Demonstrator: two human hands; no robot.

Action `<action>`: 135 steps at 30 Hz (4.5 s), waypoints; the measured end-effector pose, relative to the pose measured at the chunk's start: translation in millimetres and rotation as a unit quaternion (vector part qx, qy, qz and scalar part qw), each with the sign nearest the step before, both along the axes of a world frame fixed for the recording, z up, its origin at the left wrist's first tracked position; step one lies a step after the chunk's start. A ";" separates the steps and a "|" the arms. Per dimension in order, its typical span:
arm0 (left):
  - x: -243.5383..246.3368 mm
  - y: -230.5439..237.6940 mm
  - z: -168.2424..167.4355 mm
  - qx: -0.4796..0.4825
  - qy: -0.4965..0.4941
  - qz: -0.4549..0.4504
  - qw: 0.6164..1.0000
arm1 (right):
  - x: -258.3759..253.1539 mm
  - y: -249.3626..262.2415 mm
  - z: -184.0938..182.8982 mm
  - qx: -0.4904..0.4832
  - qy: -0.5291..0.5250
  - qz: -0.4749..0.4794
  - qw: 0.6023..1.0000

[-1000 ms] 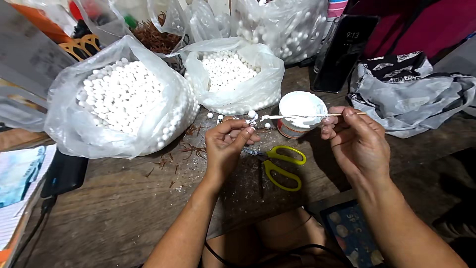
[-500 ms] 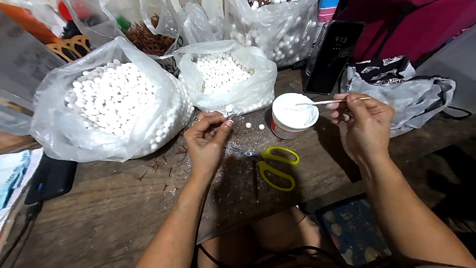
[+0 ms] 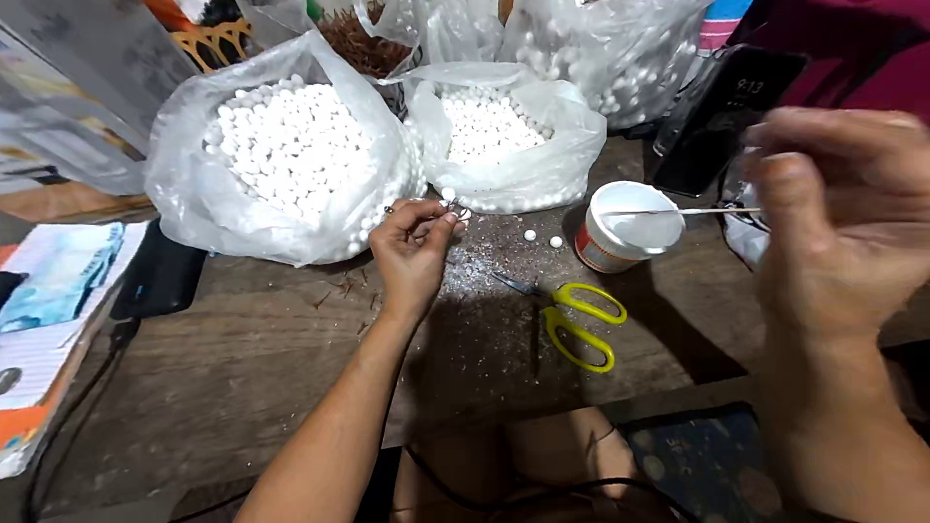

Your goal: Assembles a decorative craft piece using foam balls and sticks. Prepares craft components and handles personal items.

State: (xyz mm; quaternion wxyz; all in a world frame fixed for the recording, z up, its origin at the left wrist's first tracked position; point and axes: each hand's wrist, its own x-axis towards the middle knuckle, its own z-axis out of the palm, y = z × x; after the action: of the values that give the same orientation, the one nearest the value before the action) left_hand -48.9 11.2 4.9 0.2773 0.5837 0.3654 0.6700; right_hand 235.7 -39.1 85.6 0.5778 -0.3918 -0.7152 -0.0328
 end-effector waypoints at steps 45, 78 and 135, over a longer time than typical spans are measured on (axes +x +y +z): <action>11.7 -2.5 -9.5 0.083 0.092 0.071 0.990 | -110.9 67.2 -51.0 -0.399 0.275 0.266 0.833; 9.0 -2.9 -11.7 0.158 0.196 0.143 0.957 | -111.2 62.4 -54.4 -0.360 0.215 0.272 0.866; 8.9 -7.5 -6.2 0.060 0.110 0.048 0.991 | -114.8 53.7 -52.9 -0.212 0.079 0.230 0.946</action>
State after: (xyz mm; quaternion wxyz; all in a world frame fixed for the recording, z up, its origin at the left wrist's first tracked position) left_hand -40.0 3.6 -1.4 0.1675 0.6512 0.3808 0.6348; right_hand 120.8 14.6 32.7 0.5275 -0.3311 -0.7287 0.2846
